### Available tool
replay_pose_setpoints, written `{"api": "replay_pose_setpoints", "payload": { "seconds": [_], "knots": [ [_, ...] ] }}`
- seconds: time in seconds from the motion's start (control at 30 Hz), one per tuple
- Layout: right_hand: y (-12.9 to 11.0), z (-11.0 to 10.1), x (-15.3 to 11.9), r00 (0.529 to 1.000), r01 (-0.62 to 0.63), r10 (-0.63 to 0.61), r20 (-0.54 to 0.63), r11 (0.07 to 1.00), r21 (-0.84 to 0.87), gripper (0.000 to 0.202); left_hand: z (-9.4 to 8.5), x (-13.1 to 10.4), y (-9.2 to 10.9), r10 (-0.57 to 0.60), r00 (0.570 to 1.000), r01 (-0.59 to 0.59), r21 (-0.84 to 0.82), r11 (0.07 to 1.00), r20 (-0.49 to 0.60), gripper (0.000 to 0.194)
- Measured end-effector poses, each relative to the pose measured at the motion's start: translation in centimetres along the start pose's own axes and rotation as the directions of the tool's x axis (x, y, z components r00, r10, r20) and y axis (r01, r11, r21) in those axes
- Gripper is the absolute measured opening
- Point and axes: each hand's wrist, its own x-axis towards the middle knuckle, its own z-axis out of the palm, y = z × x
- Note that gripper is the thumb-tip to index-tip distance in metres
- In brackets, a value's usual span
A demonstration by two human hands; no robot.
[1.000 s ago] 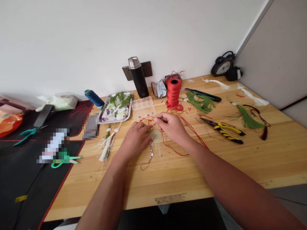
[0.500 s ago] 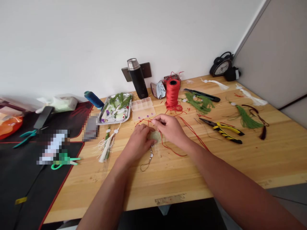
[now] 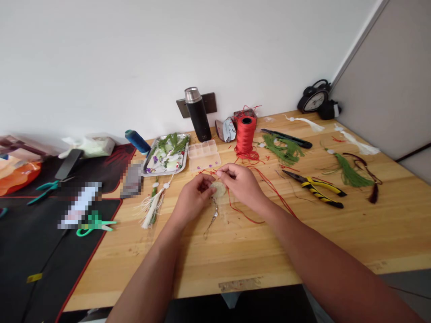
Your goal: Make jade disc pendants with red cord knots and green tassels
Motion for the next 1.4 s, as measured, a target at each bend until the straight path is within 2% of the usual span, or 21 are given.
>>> {"api": "replay_pose_setpoints", "payload": {
  "seconds": [0.1, 0.27, 0.57, 0.87, 1.4],
  "knots": [
    [0.0, 0.0, 0.0, 1.0, -0.002, 0.002, 0.004, 1.0, 0.016, 0.022, -0.5, 0.3, -0.3, -0.02, 0.999, 0.014, -0.126, 0.992, -0.05, 0.025],
    [-0.2, 0.0, -0.1, 1.0, -0.021, 0.02, 0.005, 0.999, 0.032, 0.023, -1.3, 0.7, -0.5, -0.04, 0.998, 0.024, -0.273, 0.962, -0.053, 0.031],
    [-0.1, 0.0, 0.0, 1.0, -0.013, 0.013, -0.002, 1.0, 0.025, 0.022, -1.9, 0.6, 0.1, -0.054, 0.987, -0.018, -0.445, 0.895, -0.15, 0.032],
    [0.2, 0.1, 0.0, 1.0, 0.001, -0.001, -0.012, 1.0, 0.011, 0.023, -1.8, 0.5, 0.5, -0.027, 0.983, -0.062, -0.467, 0.882, -0.182, 0.033],
    [0.1, 0.3, -0.2, 1.0, 0.004, -0.004, -0.02, 1.0, 0.011, 0.022, -1.8, 0.3, 0.8, -0.028, 0.985, -0.054, -0.456, 0.888, -0.171, 0.032]
  ]
}}
